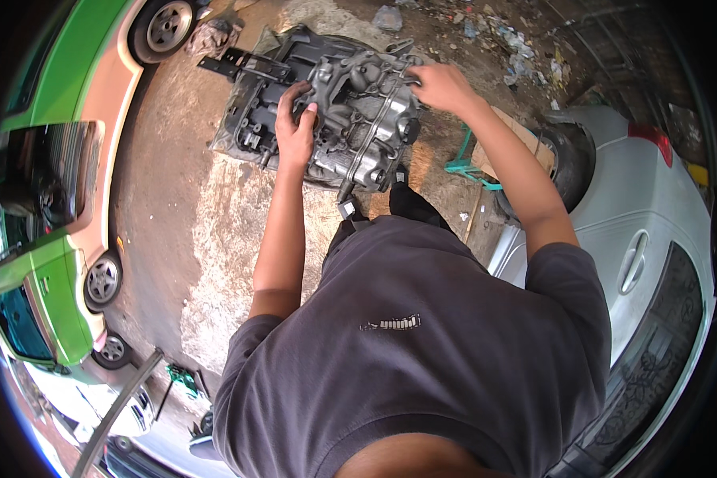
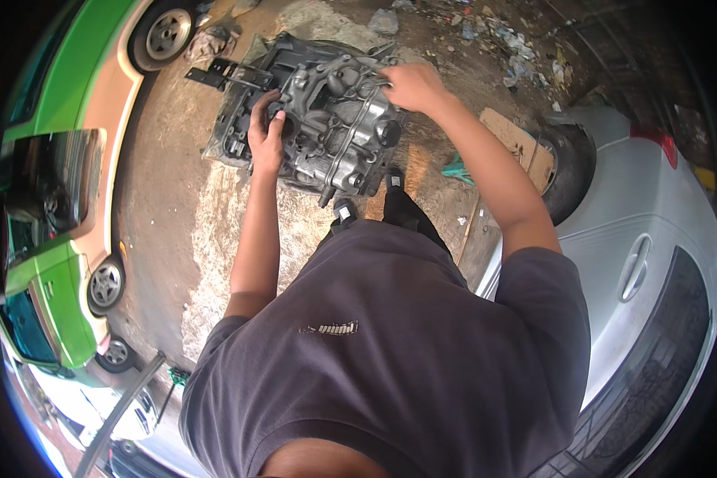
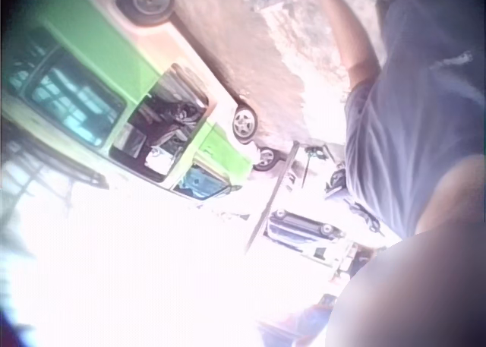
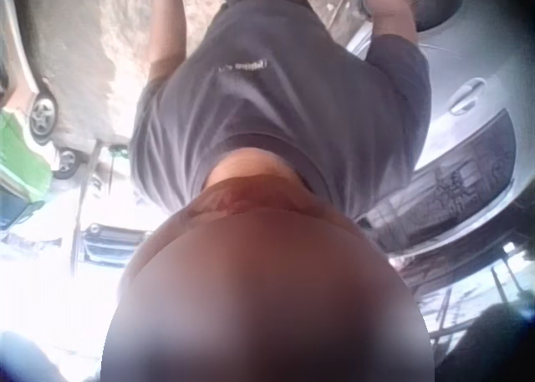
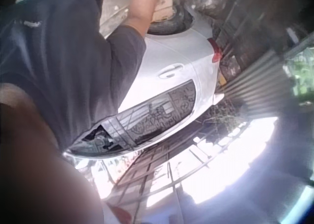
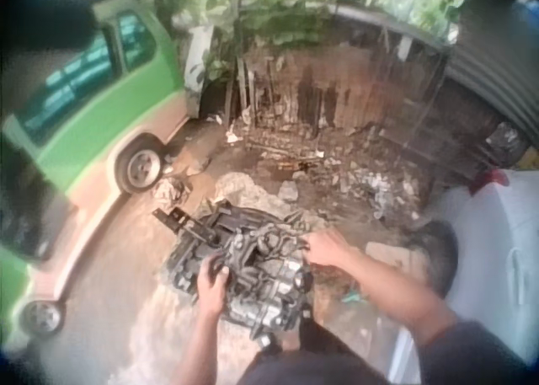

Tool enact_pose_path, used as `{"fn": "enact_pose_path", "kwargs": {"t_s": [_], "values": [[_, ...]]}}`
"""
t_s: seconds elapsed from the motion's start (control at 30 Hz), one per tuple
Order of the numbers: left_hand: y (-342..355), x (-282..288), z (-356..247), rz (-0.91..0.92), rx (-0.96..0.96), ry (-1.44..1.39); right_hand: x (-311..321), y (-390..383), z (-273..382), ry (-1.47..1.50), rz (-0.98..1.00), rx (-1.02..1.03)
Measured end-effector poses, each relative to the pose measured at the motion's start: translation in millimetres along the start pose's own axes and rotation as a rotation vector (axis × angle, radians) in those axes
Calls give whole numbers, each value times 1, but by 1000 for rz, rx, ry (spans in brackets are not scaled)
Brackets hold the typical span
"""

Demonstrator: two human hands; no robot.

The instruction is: The person uses a wrench to loosen and remove bolts from a car engine block resting on the ground. They repeatedly reach for bolts, turn them, and place them on a nearby cardboard sheet, then continue working on different sections of the engine.

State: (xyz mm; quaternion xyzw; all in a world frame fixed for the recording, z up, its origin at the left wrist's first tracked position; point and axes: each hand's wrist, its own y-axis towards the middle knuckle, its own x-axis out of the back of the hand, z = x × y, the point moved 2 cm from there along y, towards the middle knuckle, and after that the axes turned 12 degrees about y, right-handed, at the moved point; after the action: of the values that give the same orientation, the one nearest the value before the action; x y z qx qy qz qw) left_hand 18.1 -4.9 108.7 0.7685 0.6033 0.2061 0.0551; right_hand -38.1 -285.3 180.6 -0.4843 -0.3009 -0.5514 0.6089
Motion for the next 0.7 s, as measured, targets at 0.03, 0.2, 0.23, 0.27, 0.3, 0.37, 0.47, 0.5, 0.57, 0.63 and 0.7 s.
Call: {"fn": "enact_pose_path", "kwargs": {"t_s": [0.03, 0.2, 0.23, 0.27, 0.3, 0.37, 0.47, 0.5, 0.57, 0.63, 0.7], "values": [[0, -5, -5, 23, 3, -37, 1, -17, -23, 102, 18, -103], [6, -55, -37, 108, -63, -149, -38, -130, -132, 520, -361, -343], [6, -71, -44, 166, -72, -145, -48, -151, -150, 601, -436, -331], [3, -87, -51, 223, -79, -140, -58, -176, -165, 679, -498, -362], [1, -103, -57, 277, -84, -132, -66, -198, -178, 757, -558, -390], [-3, -142, -68, 372, -82, -149, -76, -235, -202, 809, -597, -502], [-14, -198, -77, 502, -50, -166, -88, -276, -226, 939, -656, -545], [-17, -219, -77, 557, -18, -168, -92, -284, -236, 940, -692, -587], [-23, -261, -76, 649, 24, -168, -100, -297, -259, 954, -761, -610], [-34, -303, -75, 714, 86, -170, -109, -313, -286, 913, -819, -655], [-41, -348, -73, 769, 195, -123, -120, -328, -318, 1030, -784, -685]]}}
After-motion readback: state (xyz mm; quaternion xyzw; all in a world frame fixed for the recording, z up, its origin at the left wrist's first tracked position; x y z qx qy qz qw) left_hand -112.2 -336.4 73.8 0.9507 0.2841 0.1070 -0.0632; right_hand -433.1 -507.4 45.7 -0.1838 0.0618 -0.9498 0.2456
